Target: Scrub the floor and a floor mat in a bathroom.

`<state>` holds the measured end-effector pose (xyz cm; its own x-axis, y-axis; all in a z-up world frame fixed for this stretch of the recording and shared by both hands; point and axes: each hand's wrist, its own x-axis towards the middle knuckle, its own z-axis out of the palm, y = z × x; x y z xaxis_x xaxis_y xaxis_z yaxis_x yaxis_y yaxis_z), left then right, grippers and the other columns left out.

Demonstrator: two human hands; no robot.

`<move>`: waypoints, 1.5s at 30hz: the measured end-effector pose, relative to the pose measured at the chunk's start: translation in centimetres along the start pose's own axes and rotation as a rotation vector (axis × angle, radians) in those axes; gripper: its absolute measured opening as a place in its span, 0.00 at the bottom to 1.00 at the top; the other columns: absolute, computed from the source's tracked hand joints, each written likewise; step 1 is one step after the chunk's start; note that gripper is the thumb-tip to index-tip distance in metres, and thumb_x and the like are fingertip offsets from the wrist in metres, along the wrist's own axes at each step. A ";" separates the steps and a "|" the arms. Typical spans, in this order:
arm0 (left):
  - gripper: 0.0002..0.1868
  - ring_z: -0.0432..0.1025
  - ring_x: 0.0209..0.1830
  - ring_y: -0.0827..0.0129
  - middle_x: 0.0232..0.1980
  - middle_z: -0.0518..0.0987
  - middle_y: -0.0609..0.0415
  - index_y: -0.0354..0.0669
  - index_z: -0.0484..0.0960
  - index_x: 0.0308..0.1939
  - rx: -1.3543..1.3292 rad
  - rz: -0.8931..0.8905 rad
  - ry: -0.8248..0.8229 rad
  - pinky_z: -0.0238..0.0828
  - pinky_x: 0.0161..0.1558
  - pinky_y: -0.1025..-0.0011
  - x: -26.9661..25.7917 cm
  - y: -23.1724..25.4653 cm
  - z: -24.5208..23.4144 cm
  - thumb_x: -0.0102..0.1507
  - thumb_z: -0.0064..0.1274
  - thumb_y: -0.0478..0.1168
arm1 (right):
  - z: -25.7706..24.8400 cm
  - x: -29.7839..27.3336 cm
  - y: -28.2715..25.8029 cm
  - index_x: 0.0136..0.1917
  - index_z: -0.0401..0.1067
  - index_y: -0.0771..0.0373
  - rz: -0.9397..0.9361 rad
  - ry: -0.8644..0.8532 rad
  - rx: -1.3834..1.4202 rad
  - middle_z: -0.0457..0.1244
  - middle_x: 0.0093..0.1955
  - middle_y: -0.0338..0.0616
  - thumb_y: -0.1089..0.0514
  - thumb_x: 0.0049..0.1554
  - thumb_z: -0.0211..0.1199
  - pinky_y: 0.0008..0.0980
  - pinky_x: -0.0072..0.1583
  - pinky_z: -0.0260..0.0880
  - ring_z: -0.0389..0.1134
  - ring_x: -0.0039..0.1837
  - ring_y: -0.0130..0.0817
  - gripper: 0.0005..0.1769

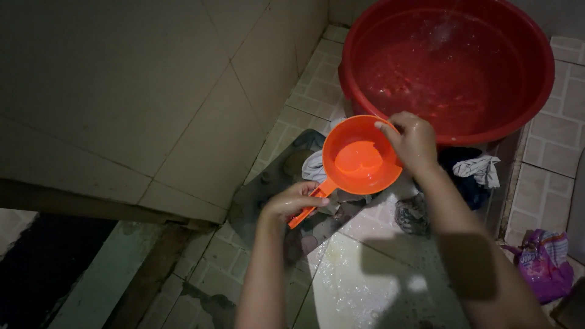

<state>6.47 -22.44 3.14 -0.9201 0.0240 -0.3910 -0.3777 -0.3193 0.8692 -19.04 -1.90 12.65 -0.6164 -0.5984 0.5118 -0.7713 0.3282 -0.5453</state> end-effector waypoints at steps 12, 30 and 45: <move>0.16 0.67 0.25 0.77 0.30 0.74 0.60 0.38 0.79 0.46 -0.140 0.371 0.476 0.65 0.29 0.75 1.6 2.8 6.7 0.69 0.53 0.49 | 6.7 -9.6 -7.5 0.59 0.69 0.58 0.666 -0.190 1.047 0.64 0.55 0.35 0.50 0.65 0.56 0.26 0.60 0.62 0.63 0.58 0.24 0.13; 0.39 0.73 0.43 0.70 0.47 0.83 0.49 0.28 0.81 0.56 0.056 0.356 0.288 0.71 0.53 0.71 12.8 -1.4 14.5 0.75 0.27 0.63 | -6.3 -2.3 5.1 0.63 0.75 0.65 0.314 0.004 -0.444 0.69 0.50 0.63 0.42 0.65 0.68 0.52 0.57 0.69 0.69 0.52 0.59 0.26; 0.36 0.73 0.41 0.69 0.45 0.83 0.48 0.29 0.81 0.55 0.007 0.240 0.312 0.70 0.47 0.69 17.7 -4.1 14.5 0.74 0.31 0.60 | -5.8 1.7 6.3 0.61 0.77 0.61 0.697 -0.494 -0.682 0.71 0.57 0.59 0.38 0.61 0.63 0.54 0.58 0.70 0.72 0.60 0.60 0.27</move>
<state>-9.75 -6.92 -2.96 -0.9068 -0.3403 -0.2488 -0.1572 -0.2745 0.9487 -25.93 3.36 13.91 -0.9380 -0.3009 -0.1723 -0.2965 0.9536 -0.0513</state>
